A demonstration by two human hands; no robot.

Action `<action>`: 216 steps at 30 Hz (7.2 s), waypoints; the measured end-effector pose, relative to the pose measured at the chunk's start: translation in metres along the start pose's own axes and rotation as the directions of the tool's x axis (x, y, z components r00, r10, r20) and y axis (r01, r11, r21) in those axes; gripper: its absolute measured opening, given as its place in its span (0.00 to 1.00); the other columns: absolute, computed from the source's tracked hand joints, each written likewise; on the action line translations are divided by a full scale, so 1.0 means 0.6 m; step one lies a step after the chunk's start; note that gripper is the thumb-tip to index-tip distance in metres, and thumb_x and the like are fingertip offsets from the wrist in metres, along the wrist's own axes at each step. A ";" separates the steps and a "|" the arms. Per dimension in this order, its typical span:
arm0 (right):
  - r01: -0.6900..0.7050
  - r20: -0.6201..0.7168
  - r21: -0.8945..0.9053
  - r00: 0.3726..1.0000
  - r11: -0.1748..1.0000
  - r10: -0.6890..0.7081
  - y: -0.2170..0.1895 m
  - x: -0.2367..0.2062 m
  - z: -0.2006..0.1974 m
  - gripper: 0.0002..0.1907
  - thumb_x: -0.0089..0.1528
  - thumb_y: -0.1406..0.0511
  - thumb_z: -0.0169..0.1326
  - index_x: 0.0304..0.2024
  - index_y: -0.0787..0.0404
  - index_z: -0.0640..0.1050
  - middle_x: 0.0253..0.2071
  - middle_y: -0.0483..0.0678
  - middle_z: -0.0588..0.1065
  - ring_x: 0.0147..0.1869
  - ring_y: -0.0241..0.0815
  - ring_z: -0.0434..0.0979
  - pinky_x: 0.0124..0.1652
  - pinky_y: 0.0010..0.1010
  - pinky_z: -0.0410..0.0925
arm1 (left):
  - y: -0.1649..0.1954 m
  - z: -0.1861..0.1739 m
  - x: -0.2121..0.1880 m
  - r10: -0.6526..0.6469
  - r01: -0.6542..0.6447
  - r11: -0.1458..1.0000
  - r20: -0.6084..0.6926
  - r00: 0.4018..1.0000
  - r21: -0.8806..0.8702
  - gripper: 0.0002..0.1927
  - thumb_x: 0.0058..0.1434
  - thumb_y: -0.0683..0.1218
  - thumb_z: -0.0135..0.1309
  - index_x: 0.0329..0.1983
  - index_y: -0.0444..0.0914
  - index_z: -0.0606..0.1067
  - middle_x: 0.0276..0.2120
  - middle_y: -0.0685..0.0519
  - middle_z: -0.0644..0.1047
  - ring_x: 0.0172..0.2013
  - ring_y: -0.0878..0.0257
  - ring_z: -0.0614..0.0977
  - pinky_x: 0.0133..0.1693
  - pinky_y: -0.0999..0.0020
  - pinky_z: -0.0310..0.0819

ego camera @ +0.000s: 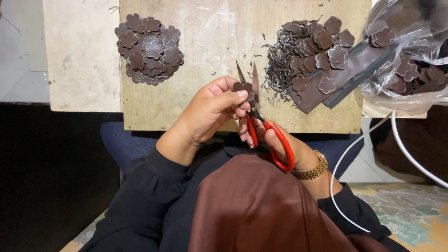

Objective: The person uses red-handled scissors to trim the edges of small dark brown flower-shaped pieces. They hold each piece with the left hand and cut with the right, placing finished pieces into a pile on the left side of the wooden board.

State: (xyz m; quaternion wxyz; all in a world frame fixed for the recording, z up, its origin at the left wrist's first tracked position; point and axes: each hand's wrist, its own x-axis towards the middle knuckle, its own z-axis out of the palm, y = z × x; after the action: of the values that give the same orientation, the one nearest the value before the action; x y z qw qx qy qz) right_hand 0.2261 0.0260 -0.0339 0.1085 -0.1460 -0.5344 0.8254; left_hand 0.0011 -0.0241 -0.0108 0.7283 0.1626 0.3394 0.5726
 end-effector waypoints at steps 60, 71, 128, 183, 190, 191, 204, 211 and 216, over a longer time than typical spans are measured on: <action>0.035 -0.090 0.046 0.995 0.998 -0.031 0.011 0.017 0.014 0.28 0.69 0.41 0.48 0.43 0.60 0.66 0.31 0.38 0.58 0.31 0.30 0.52 0.32 0.23 0.52 | -0.018 -0.017 0.006 0.292 -0.203 0.862 -0.129 0.948 0.464 0.05 0.64 0.44 0.60 0.38 0.38 0.77 0.33 0.58 0.81 0.33 0.74 0.77 0.34 0.76 0.70; -0.014 -0.084 0.014 0.996 1.000 0.015 0.007 0.013 0.009 0.29 0.68 0.41 0.47 0.42 0.59 0.66 0.29 0.38 0.59 0.30 0.30 0.53 0.30 0.23 0.52 | -0.009 -0.018 0.001 0.260 -0.175 0.877 -0.136 0.956 0.448 0.05 0.64 0.44 0.59 0.38 0.38 0.76 0.34 0.56 0.82 0.34 0.72 0.80 0.34 0.76 0.71; 0.141 -0.233 0.459 0.972 0.877 -0.034 0.091 0.022 -0.094 0.29 0.69 0.39 0.44 0.39 0.57 0.64 0.27 0.39 0.59 0.28 0.32 0.59 0.30 0.24 0.59 | -0.011 -0.046 0.019 0.140 -0.083 0.931 -0.137 0.981 0.354 0.15 0.66 0.43 0.47 0.54 0.34 0.75 0.43 0.50 0.83 0.40 0.65 0.84 0.38 0.74 0.75; 0.495 -0.515 0.428 0.821 0.756 -0.246 0.057 -0.029 -0.097 0.28 0.68 0.40 0.48 0.41 0.56 0.65 0.29 0.41 0.60 0.30 0.34 0.60 0.34 0.25 0.60 | -0.145 0.040 0.210 0.453 -0.383 -0.409 0.548 0.703 0.828 0.17 0.60 0.55 0.64 0.50 0.47 0.78 0.74 0.44 0.58 0.76 0.42 0.46 0.72 0.34 0.38; 0.493 -0.517 0.439 0.822 0.751 -0.237 0.059 -0.026 -0.098 0.28 0.68 0.40 0.48 0.42 0.57 0.66 0.30 0.40 0.61 0.31 0.33 0.61 0.35 0.25 0.61 | -0.144 0.038 0.213 0.436 -0.368 -0.391 0.522 0.733 0.844 0.23 0.58 0.56 0.62 0.52 0.41 0.79 0.70 0.46 0.64 0.75 0.43 0.49 0.71 0.33 0.36; 0.493 -0.519 0.438 0.821 0.752 -0.236 0.060 -0.027 -0.098 0.28 0.68 0.40 0.48 0.41 0.56 0.66 0.30 0.40 0.61 0.31 0.33 0.61 0.35 0.25 0.61 | -0.145 0.038 0.213 0.446 -0.366 -0.387 0.519 0.729 0.847 0.21 0.58 0.56 0.62 0.51 0.41 0.80 0.69 0.46 0.65 0.75 0.43 0.49 0.70 0.33 0.36; 0.489 -0.540 0.461 0.817 0.741 -0.203 0.049 -0.017 -0.094 0.25 0.69 0.43 0.51 0.40 0.56 0.67 0.28 0.40 0.61 0.30 0.33 0.61 0.35 0.26 0.61 | -0.124 0.035 0.224 0.706 -0.400 -0.094 0.344 0.619 0.912 0.09 0.69 0.46 0.52 0.35 0.37 0.77 0.56 0.48 0.77 0.70 0.42 0.64 0.70 0.44 0.54; 0.485 -0.541 0.480 0.820 0.731 -0.189 0.045 -0.015 -0.092 0.24 0.70 0.44 0.50 0.40 0.56 0.68 0.28 0.40 0.62 0.30 0.33 0.61 0.34 0.25 0.61 | -0.105 0.026 0.219 0.770 -0.459 0.163 0.178 0.613 0.873 0.10 0.69 0.43 0.49 0.34 0.36 0.77 0.50 0.49 0.80 0.67 0.42 0.69 0.68 0.53 0.60; 0.484 -0.531 0.478 0.824 0.733 -0.197 0.042 -0.014 -0.093 0.22 0.71 0.45 0.49 0.40 0.56 0.68 0.28 0.40 0.62 0.29 0.33 0.61 0.33 0.26 0.61 | -0.100 0.017 0.203 0.761 -0.408 0.342 0.005 0.648 0.846 0.10 0.70 0.45 0.50 0.40 0.34 0.78 0.44 0.46 0.81 0.52 0.51 0.79 0.55 0.58 0.73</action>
State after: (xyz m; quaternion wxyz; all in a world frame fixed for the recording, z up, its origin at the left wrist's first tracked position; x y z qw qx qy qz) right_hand 0.2534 0.0602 -0.0776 0.4217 -0.1859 -0.2266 0.8581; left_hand 0.0655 0.0750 -0.0784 0.2281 0.4592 0.6077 0.6064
